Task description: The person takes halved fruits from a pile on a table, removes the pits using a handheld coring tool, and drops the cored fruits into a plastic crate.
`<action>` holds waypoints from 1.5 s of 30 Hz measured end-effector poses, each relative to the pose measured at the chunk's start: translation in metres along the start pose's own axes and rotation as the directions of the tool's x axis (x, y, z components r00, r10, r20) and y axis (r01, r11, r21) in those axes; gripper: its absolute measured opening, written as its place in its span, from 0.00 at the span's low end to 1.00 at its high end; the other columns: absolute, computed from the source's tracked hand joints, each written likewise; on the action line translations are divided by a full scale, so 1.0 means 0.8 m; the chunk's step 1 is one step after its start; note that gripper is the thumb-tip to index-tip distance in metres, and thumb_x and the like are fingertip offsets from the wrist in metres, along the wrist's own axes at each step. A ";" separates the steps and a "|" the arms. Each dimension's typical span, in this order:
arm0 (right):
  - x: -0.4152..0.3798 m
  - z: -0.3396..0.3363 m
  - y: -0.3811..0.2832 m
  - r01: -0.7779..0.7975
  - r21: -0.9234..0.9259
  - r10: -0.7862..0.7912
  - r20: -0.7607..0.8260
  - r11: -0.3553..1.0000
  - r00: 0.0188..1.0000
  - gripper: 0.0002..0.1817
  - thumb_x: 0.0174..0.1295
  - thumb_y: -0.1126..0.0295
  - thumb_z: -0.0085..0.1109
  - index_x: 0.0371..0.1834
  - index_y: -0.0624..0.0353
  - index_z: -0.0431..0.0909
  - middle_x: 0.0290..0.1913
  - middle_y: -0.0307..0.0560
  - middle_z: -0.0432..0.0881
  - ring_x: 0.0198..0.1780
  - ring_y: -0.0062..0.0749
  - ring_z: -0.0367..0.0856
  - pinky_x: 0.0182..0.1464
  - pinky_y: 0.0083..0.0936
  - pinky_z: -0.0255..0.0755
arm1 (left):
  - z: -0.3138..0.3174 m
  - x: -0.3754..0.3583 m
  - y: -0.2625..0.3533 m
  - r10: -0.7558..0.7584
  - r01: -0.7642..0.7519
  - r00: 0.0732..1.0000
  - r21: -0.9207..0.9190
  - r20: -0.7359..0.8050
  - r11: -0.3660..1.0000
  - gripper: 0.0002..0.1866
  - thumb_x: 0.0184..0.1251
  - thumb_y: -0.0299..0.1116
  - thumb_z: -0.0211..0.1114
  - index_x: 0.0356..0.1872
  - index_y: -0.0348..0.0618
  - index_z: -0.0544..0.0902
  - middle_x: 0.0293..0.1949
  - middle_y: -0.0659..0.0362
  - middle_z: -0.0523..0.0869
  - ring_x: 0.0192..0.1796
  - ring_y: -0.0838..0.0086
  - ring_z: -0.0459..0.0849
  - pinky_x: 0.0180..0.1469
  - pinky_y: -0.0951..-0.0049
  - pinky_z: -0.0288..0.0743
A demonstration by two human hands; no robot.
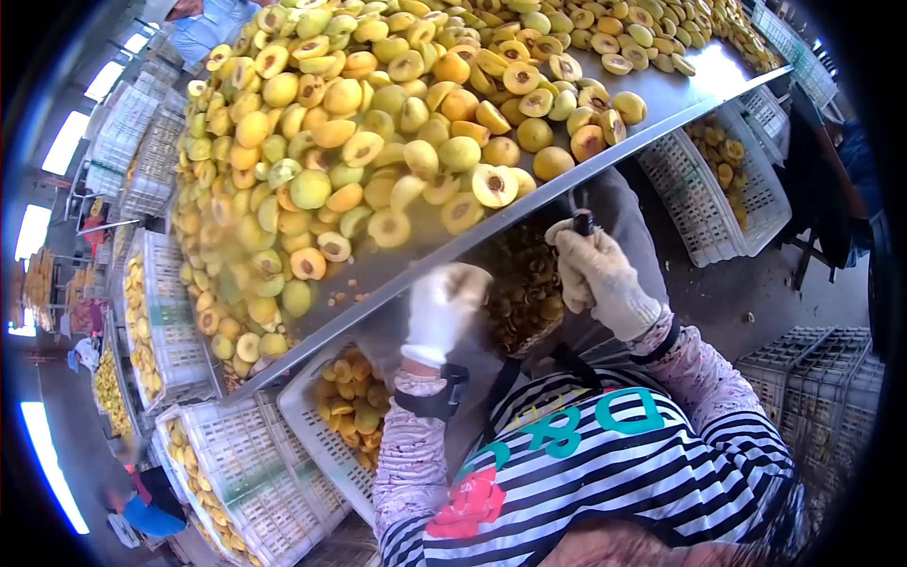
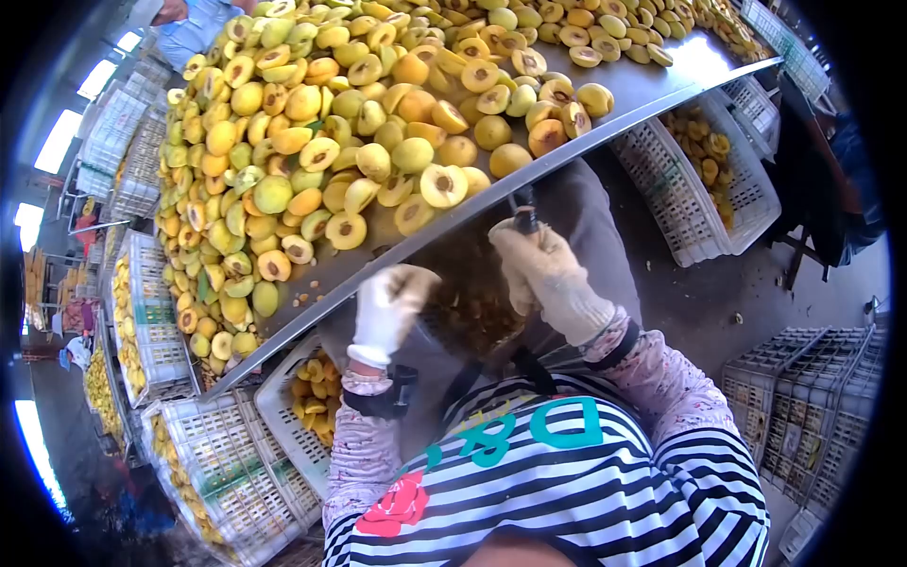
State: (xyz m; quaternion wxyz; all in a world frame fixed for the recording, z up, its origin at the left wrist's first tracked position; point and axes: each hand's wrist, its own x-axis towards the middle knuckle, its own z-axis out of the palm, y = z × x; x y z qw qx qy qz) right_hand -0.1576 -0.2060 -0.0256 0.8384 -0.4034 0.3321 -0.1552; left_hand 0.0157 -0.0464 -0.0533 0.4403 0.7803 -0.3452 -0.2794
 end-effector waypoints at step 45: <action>-0.010 0.055 0.064 0.105 -0.745 0.356 0.431 0.659 0.829 0.25 0.75 0.48 0.52 0.51 0.62 0.78 0.33 0.48 0.83 0.36 0.37 0.82 0.43 0.33 0.76 | 0.021 -0.070 0.015 -0.071 -0.093 0.961 -0.551 -0.269 0.829 0.24 0.79 0.48 0.50 0.60 0.35 0.75 0.50 0.50 0.86 0.48 0.71 0.83 0.47 0.77 0.79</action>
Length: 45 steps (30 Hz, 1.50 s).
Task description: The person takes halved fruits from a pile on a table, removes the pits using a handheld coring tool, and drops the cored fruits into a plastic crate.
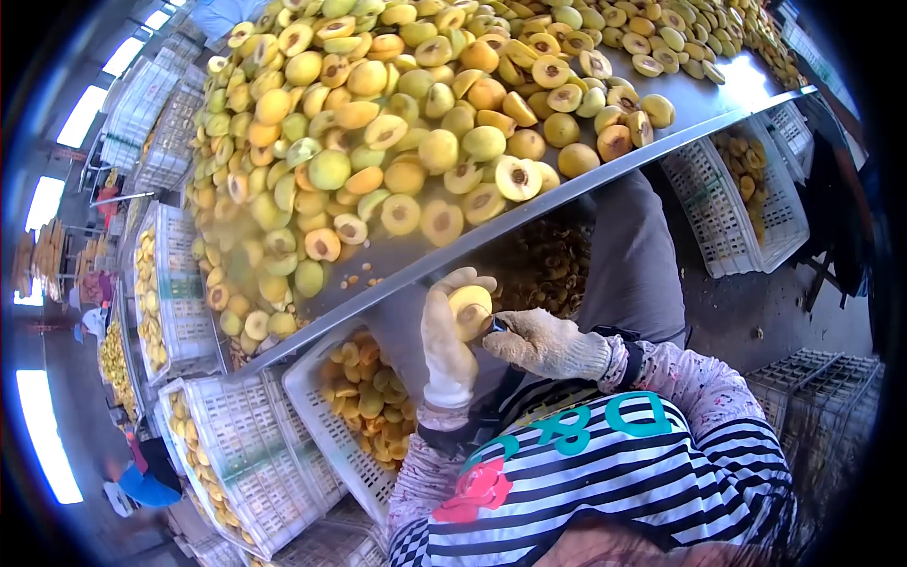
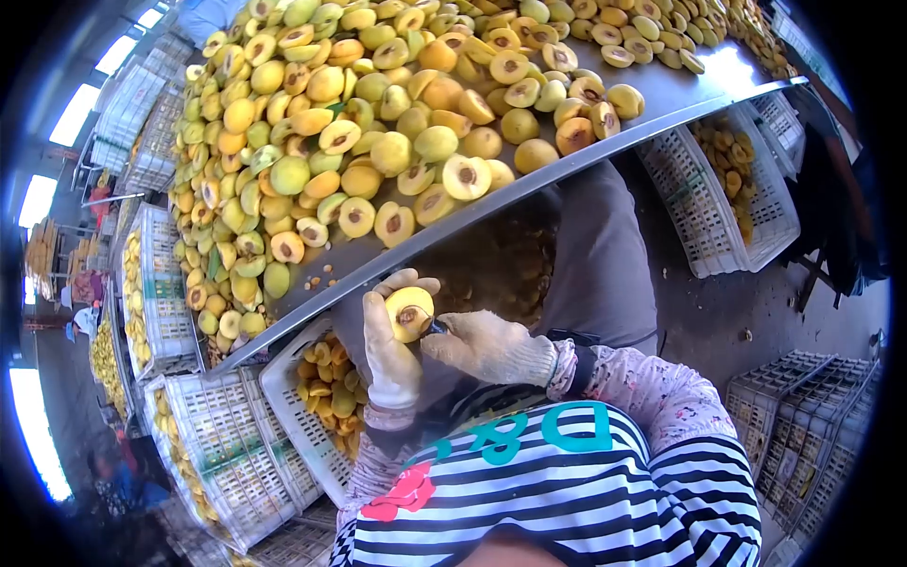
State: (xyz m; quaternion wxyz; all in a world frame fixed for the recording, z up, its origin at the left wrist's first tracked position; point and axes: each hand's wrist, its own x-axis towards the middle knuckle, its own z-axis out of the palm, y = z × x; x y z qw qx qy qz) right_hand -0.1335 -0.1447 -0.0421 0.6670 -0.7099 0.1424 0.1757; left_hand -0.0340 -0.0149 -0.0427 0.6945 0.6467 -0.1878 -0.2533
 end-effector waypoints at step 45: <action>0.021 0.036 -0.002 -0.026 0.218 -0.001 0.122 0.976 0.992 0.25 0.75 0.51 0.54 0.60 0.61 0.77 0.41 0.50 0.86 0.44 0.35 0.84 0.50 0.31 0.76 | -0.025 0.000 0.006 0.158 -0.157 0.986 -0.527 -0.043 0.835 0.20 0.80 0.37 0.49 0.65 0.38 0.76 0.46 0.52 0.87 0.46 0.72 0.82 0.50 0.74 0.77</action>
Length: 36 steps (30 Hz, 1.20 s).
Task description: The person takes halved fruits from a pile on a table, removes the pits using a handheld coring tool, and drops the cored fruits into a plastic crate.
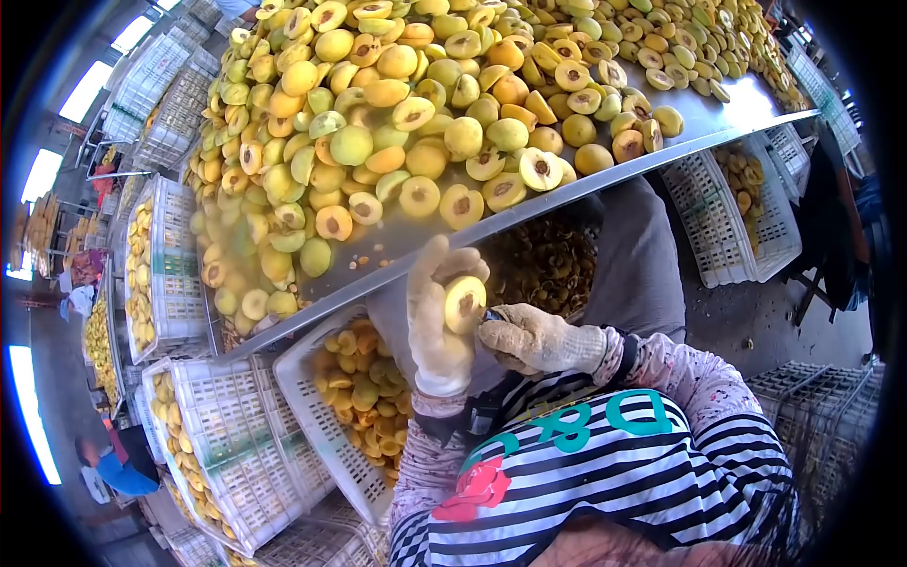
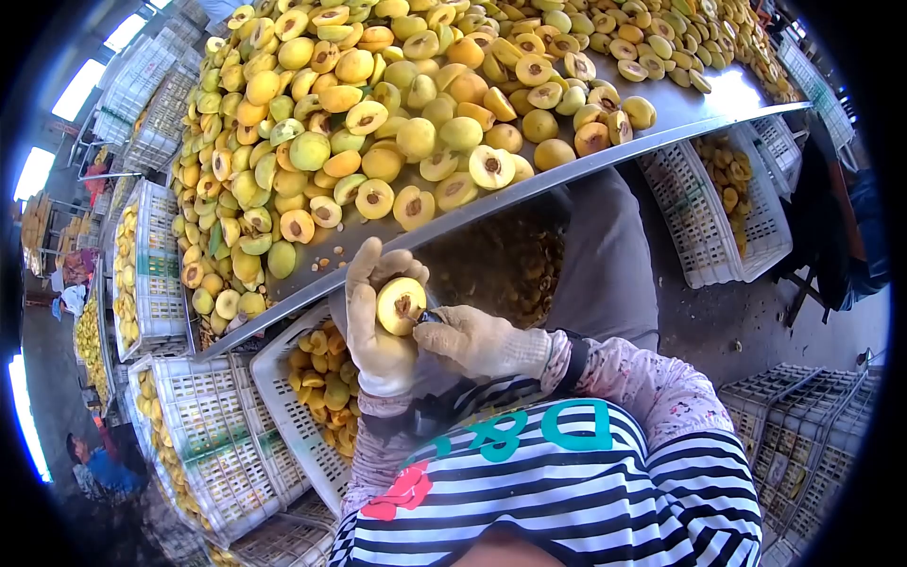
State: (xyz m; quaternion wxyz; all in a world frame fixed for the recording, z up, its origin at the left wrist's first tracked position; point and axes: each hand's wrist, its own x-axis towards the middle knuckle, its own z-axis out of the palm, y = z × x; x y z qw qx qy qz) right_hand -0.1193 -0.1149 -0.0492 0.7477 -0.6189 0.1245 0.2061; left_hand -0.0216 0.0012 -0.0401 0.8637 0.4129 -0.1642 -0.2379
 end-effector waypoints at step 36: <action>-0.007 -0.067 0.027 -0.336 0.744 -0.070 0.455 0.578 0.888 0.20 0.76 0.49 0.51 0.35 0.53 0.73 0.16 0.33 0.68 0.13 0.19 0.61 0.13 0.19 0.58 | 0.001 0.063 -0.065 -0.445 0.512 0.831 -0.148 0.332 0.846 0.19 0.74 0.36 0.52 0.56 0.33 0.81 0.31 0.50 0.88 0.35 0.58 0.87 0.40 0.60 0.82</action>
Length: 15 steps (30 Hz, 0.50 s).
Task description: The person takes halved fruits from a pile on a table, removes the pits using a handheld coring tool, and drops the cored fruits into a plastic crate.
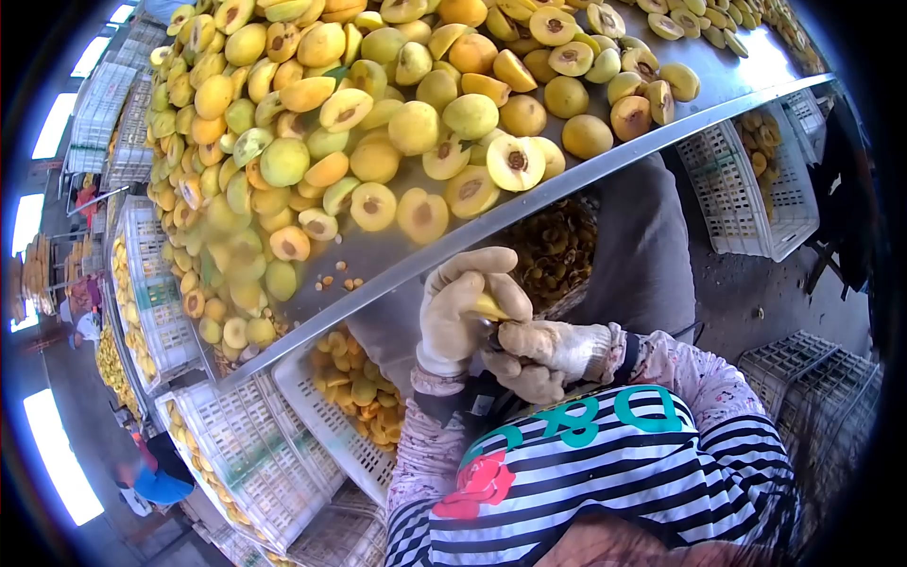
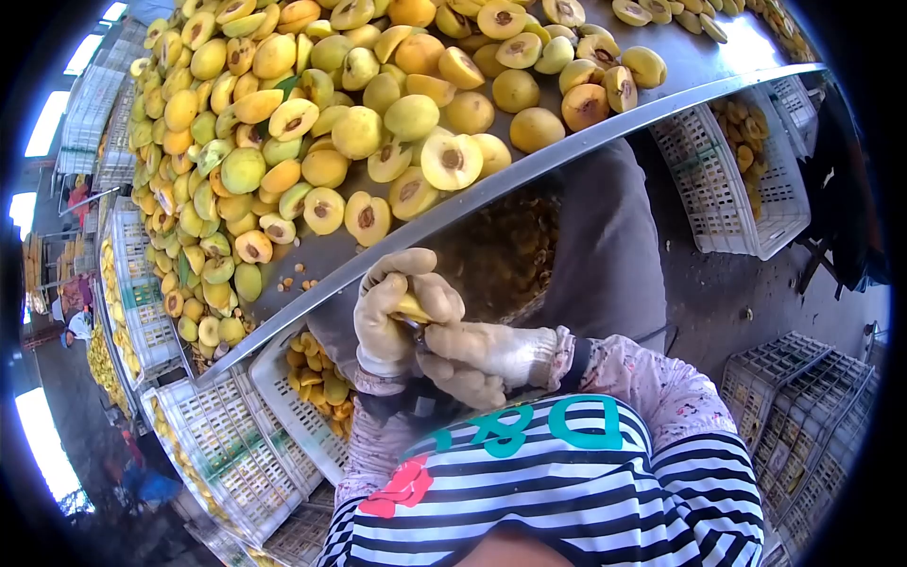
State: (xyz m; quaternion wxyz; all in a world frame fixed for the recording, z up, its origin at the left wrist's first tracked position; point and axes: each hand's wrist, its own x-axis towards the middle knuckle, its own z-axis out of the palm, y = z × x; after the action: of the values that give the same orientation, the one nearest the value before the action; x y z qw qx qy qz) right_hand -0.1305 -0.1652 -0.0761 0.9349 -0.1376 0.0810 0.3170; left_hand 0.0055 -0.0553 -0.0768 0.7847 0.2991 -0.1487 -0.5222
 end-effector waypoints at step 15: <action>-0.022 0.015 0.013 0.161 -0.027 -0.162 -0.315 0.987 0.935 0.27 0.73 0.35 0.43 0.33 0.47 0.67 0.19 0.28 0.58 0.15 0.16 0.53 0.18 0.18 0.54 | 0.022 -0.141 0.096 0.644 0.349 0.765 0.846 -0.008 -0.403 0.14 0.69 0.26 0.59 0.53 0.33 0.83 0.40 0.46 0.89 0.43 0.58 0.88 0.55 0.64 0.79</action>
State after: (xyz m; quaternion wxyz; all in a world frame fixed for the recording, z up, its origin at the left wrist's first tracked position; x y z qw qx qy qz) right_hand -0.1497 -0.1637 -0.0626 0.9326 -0.1929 0.2183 0.2131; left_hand 0.0060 0.0632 -0.0063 0.2409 0.9146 -0.3083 0.1023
